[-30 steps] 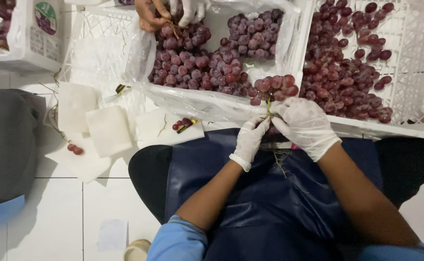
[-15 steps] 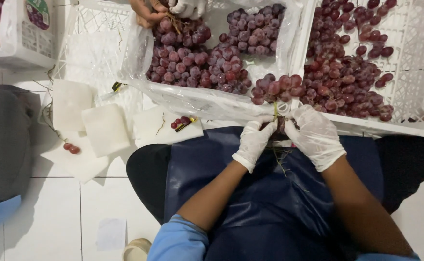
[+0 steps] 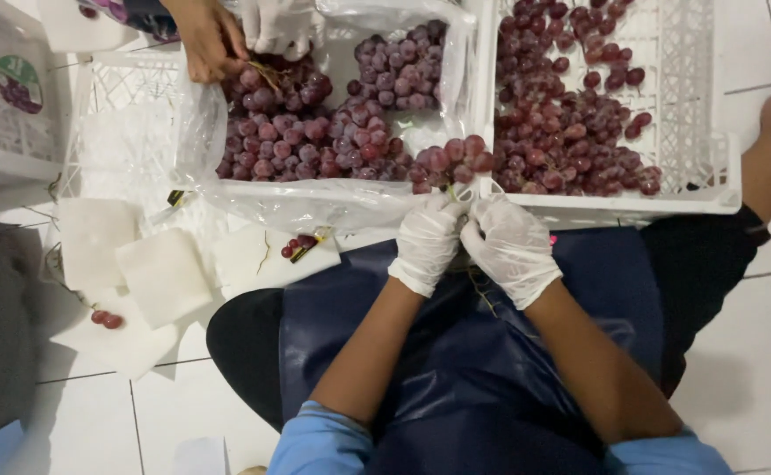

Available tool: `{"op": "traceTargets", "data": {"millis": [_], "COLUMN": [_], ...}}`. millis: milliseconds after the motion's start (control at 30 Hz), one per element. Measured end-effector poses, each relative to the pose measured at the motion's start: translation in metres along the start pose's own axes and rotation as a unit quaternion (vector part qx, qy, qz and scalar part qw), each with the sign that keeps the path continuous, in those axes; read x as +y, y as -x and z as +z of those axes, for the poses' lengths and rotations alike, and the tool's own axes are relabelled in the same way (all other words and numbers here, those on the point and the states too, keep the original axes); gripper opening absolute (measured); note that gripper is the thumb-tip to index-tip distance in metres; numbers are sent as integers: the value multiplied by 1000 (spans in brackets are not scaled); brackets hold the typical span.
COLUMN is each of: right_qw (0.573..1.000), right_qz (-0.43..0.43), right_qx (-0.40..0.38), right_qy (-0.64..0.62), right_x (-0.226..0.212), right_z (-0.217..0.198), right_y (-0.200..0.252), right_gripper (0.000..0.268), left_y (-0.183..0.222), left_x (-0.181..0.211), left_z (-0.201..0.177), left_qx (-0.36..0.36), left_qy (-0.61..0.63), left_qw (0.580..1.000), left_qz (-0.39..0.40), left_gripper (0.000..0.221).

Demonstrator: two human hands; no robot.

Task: The person sits on the floor and sorts red grapes from a white crate into smaller bunches. They use a small knife to trim stems and place the prepared bunches into a second crate. Another person works alongside them in the same manner.

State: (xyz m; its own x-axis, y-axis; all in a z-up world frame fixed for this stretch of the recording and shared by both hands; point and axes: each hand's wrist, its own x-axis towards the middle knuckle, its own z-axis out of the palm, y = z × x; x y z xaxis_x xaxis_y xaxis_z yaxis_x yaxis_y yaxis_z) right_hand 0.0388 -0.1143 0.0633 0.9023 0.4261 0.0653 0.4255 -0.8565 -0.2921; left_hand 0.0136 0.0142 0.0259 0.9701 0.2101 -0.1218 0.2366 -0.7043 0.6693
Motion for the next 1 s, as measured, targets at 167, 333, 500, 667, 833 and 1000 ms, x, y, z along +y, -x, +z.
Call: {"op": "traceTargets", "data": {"millis": [167,333,500,667,833,1000], "right_qw": [980,962,979,965,960,932], "right_qz": [94,84,97,95,-2,90], "right_qx": [-138,-59,-65,-68,-91,-125], "right_qy": [-112,-255,-169,-234,-264,-327], "right_x": [-18,58,114,52,13,20], "right_z": [-47,-58,-22,-56,-38,-16], "right_y": [6,-27,-63,-24,-4,7], "right_gripper": [25,18,20,29,42,60], "left_y": [-11,-5,23,16,12,4], "left_x": [-20,-19,7,-6,-30,-37], "left_z": [7,3,-19,-7,40,47], "left_qx": [33,38,55,-22,-23,-37], "left_qy": [15,70,152,226,332,436], "left_qw": [999,996,981,954,909,846], "left_qz": [12,-26,-104,-196,-252,-305], "left_gripper": [24,24,42,43,37,46]}}
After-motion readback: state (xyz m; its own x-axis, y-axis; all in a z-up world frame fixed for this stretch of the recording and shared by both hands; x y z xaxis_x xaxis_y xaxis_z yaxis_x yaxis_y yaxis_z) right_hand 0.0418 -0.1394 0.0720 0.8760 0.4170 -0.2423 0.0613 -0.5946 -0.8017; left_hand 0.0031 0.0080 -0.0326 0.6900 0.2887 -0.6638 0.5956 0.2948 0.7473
